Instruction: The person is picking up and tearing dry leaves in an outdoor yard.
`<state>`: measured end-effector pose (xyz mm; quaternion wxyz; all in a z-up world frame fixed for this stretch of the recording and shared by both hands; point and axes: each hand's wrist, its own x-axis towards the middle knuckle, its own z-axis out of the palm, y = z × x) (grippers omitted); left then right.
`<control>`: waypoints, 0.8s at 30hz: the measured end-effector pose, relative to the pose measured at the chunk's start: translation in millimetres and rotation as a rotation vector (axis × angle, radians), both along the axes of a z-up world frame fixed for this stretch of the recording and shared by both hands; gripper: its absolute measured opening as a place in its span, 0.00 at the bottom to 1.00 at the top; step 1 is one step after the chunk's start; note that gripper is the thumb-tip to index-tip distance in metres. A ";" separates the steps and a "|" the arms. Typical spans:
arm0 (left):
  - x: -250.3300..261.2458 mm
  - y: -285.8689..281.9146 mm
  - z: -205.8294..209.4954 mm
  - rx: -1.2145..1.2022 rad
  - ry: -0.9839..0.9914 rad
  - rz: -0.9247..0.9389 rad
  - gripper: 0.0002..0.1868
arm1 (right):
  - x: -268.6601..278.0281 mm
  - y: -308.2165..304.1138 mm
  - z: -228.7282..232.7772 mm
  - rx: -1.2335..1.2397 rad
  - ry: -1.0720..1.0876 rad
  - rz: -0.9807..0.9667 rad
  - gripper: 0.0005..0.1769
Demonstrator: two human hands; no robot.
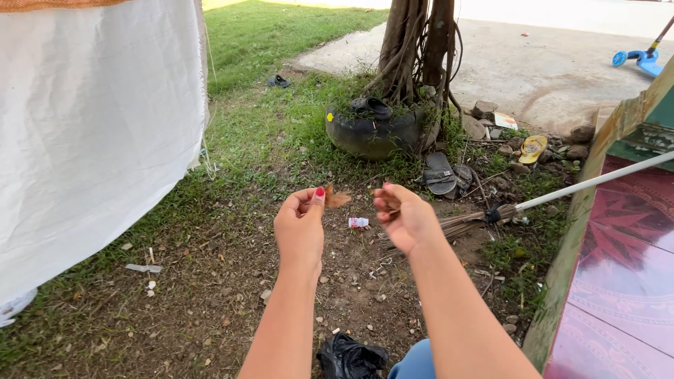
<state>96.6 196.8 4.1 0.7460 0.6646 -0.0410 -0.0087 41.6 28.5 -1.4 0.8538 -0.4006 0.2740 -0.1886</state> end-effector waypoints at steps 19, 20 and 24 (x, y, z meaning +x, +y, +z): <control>-8.8 -25.3 -9.8 -0.262 0.109 -0.134 0.09 | 21.0 29.4 -20.5 -0.221 -0.158 0.054 0.10; -8.8 -25.2 -9.3 -0.238 0.095 -0.144 0.09 | 21.3 28.5 -19.7 -0.341 -0.123 0.017 0.10; -8.0 -24.9 -6.1 -0.182 0.121 -0.141 0.08 | 14.3 32.4 -5.3 -0.575 -0.104 -0.030 0.08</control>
